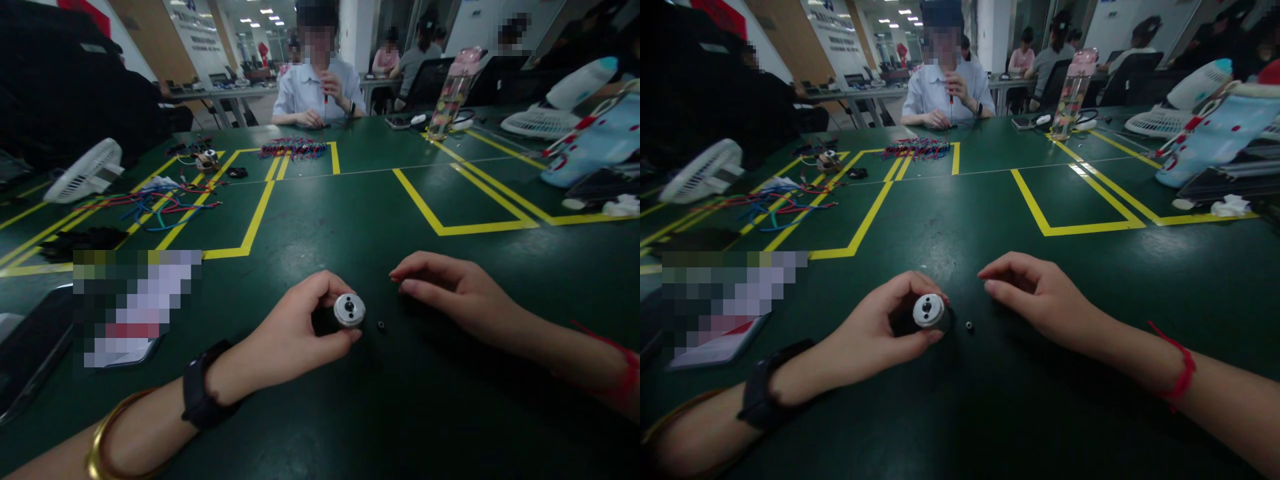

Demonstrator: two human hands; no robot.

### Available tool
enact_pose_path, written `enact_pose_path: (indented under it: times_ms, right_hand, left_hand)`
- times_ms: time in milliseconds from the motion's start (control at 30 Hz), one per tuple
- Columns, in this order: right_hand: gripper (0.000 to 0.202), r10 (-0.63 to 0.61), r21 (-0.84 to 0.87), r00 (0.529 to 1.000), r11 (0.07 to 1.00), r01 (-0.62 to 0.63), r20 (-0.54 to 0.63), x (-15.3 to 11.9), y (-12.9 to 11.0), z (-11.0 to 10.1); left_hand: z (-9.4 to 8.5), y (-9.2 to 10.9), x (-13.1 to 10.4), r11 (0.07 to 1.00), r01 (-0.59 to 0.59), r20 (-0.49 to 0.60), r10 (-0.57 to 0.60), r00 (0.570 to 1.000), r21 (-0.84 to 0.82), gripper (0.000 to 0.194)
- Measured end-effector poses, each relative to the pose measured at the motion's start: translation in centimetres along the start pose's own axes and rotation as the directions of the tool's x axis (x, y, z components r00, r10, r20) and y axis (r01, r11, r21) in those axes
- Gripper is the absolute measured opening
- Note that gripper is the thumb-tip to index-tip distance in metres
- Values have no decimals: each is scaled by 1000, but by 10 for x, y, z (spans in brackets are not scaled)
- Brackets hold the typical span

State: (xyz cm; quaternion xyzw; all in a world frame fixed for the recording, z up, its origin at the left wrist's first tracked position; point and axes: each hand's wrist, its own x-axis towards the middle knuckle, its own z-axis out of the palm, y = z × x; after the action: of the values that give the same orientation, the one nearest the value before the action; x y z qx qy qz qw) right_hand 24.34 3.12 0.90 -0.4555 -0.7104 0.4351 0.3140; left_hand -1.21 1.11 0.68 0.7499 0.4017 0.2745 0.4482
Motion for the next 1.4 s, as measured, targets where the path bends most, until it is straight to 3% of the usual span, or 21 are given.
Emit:
enact_pose_path:
  times_ms: [133, 233, 300, 400, 533, 633, 767, 867, 1033, 1167, 1267, 1400]
  right_hand:
    - [19, 190, 400, 971, 909, -119, -142, 9, 12, -5]
    - [15, 222, 486, 965, 864, -128, -141, 12, 15, -6]
    - [17, 175, 389, 979, 913, -121, -107, 10, 12, -6]
    - [19, -1, 42, 998, 999, -1, 58, 3, 3, -4]
    - [22, -207, -281, 940, 917, 283, 271, -3, -6, 6]
    - [13, -224, -371, 928, 869, 328, 296, 0, -6, 12]
    - [10, -152, -410, 974, 888, 210, 169, 11, -14, 13]
    - [9, -197, -340, 977, 916, 214, 85, 17, -32, 14]
    - [9, -303, -242, 939, 910, 336, 164, 18, -54, 25]
    - [13, -301, -265, 930, 898, 352, 213, 15, -53, 29]
    - [12, -320, -282, 933, 891, 355, 166, 13, -50, 24]
    - [15, -154, -199, 985, 966, 166, 76, 12, -35, 11]
  left_hand:
    - [-1, 0, -1, 1000, -7, 3, 7, 1000, 0, 27]
    - [-1, -1, -1, 1000, -10, 3, 10, 1000, 16, 28]
    - [-1, -1, -1, 1000, -10, 8, 9, 1000, 14, 28]
    - [0, -1, -1, 1000, -14, 4, 14, 1000, 9, 28]
    - [1, -1, -1, 1000, -9, -11, 9, 1000, -18, 28]
    - [1, 0, 0, 1000, 0, -5, 0, 1000, -31, 27]
    - [1, 0, 2, 999, 7, 2, -7, 1000, -31, 28]
    - [1, -1, 2, 1000, 5, -7, -5, 1000, -28, 27]
    - [2, -1, 2, 999, 20, -9, -21, 1000, -35, 26]
    - [3, -1, 2, 997, 3, 15, -2, 1000, -74, 25]
    - [3, -1, 3, 997, 3, 7, -2, 1000, -73, 25]
    - [2, 0, 3, 998, -9, 4, 10, 1000, -60, 27]
